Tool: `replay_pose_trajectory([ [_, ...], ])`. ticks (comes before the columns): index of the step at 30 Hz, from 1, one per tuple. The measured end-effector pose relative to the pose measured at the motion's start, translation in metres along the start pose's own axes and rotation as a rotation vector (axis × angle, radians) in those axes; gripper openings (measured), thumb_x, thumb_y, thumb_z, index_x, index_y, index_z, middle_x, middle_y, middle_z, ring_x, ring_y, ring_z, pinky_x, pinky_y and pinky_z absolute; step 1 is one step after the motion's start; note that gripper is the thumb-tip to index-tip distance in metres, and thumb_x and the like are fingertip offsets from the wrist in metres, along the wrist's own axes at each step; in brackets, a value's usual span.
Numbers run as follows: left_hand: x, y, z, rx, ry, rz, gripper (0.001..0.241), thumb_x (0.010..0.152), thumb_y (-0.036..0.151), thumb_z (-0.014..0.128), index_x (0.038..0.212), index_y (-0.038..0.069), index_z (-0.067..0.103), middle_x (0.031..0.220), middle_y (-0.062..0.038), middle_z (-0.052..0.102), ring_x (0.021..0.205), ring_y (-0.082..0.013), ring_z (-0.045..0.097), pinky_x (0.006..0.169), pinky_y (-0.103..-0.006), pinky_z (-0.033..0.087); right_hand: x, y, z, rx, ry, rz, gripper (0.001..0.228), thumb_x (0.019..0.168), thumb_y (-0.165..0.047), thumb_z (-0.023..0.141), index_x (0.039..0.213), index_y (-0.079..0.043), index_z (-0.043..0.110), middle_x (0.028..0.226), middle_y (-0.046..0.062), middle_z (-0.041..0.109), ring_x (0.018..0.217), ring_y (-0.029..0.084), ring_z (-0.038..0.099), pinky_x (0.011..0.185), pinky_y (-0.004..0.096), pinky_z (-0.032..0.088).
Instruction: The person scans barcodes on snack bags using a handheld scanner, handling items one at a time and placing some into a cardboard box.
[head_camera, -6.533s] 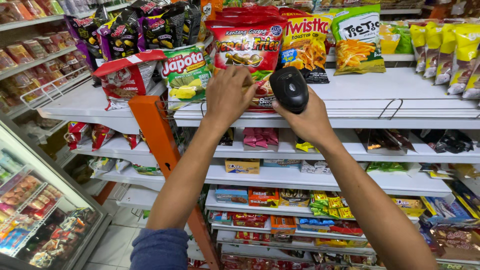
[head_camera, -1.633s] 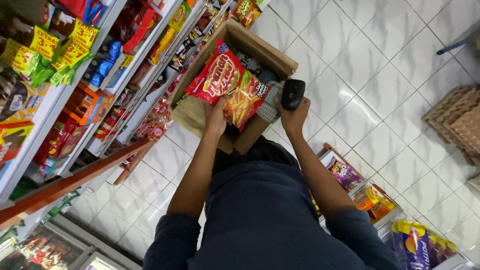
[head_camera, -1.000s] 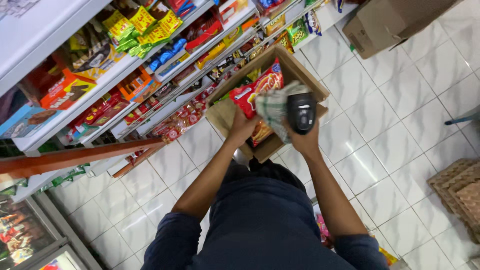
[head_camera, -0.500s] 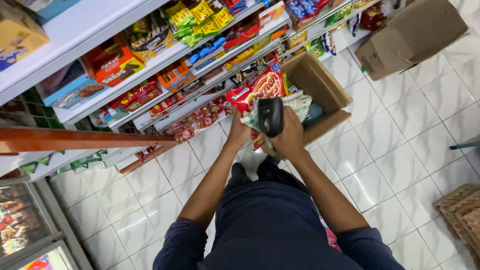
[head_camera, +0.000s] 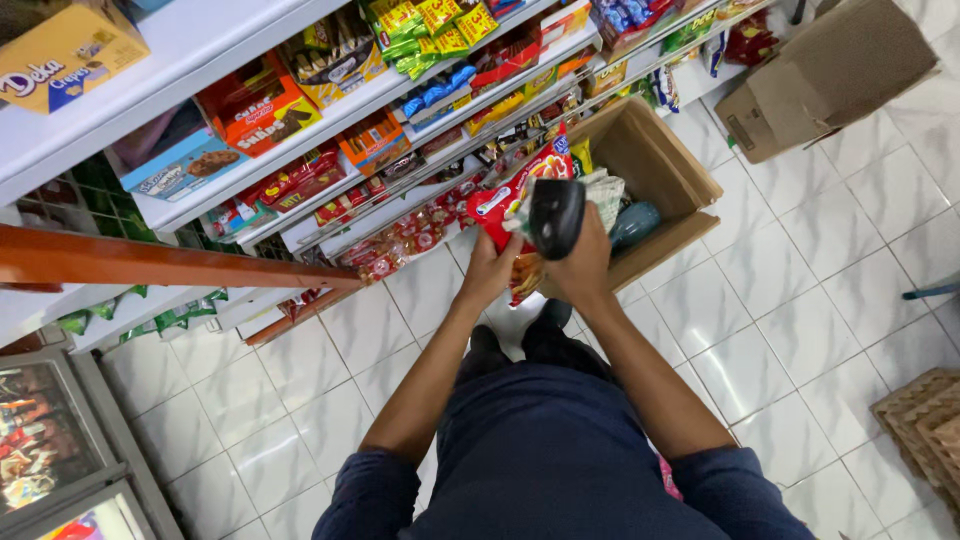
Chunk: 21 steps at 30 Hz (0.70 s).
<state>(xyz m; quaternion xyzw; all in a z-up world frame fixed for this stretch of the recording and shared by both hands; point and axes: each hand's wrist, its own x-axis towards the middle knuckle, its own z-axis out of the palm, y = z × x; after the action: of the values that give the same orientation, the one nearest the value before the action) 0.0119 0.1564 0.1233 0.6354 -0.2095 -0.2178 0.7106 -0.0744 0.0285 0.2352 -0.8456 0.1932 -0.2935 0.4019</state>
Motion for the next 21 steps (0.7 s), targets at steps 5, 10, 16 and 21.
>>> replay_pose_trajectory([
  [5,-0.006,0.012,-0.017,-0.020,0.069,0.052,0.056,0.106,0.026,0.057,0.154,0.005,0.035,0.142,-0.007,0.054,0.128,-0.0174,0.051,0.112,-0.0332,0.040,-0.025,-0.002,0.002,0.026,-0.131,-0.126,0.055,0.064,-0.009,0.088,0.110,-0.002,0.060,0.096,0.021,0.061,0.088,0.044,0.062,0.076,0.046,0.051],
  [10,-0.013,0.002,-0.048,-0.051,0.151,-0.131,0.049,0.102,0.025,0.065,0.143,0.005,0.046,0.129,-0.007,0.063,0.118,-0.0152,0.060,0.103,-0.0337,0.048,-0.033,0.034,-0.003,0.061,-0.039,0.072,0.048,0.074,-0.006,0.081,0.118,-0.003,0.063,0.102,0.017,0.069,0.092,0.034,0.070,0.080,0.040,0.055],
  [16,-0.002,-0.028,-0.072,-0.277,0.077,-0.250,0.037,0.106,0.024,0.064,0.133,0.000,0.059,0.124,-0.008,0.068,0.109,-0.0140,0.065,0.097,-0.0339,0.055,-0.035,0.084,-0.030,0.164,-0.031,0.181,0.031,0.086,-0.009,0.085,0.113,-0.003,0.069,0.099,0.010,0.074,0.086,0.020,0.069,0.082,0.035,0.056],
  [21,0.023,-0.022,-0.055,-0.476,-0.009,-0.303,0.036,0.104,0.025,0.059,0.133,0.004,0.055,0.126,-0.007,0.067,0.112,-0.0169,0.067,0.099,-0.0356,0.056,-0.037,0.109,-0.060,0.498,-0.002,0.459,0.044,0.084,-0.006,0.085,0.122,-0.002,0.065,0.110,0.006,0.070,0.097,0.016,0.065,0.087,0.034,0.055],
])
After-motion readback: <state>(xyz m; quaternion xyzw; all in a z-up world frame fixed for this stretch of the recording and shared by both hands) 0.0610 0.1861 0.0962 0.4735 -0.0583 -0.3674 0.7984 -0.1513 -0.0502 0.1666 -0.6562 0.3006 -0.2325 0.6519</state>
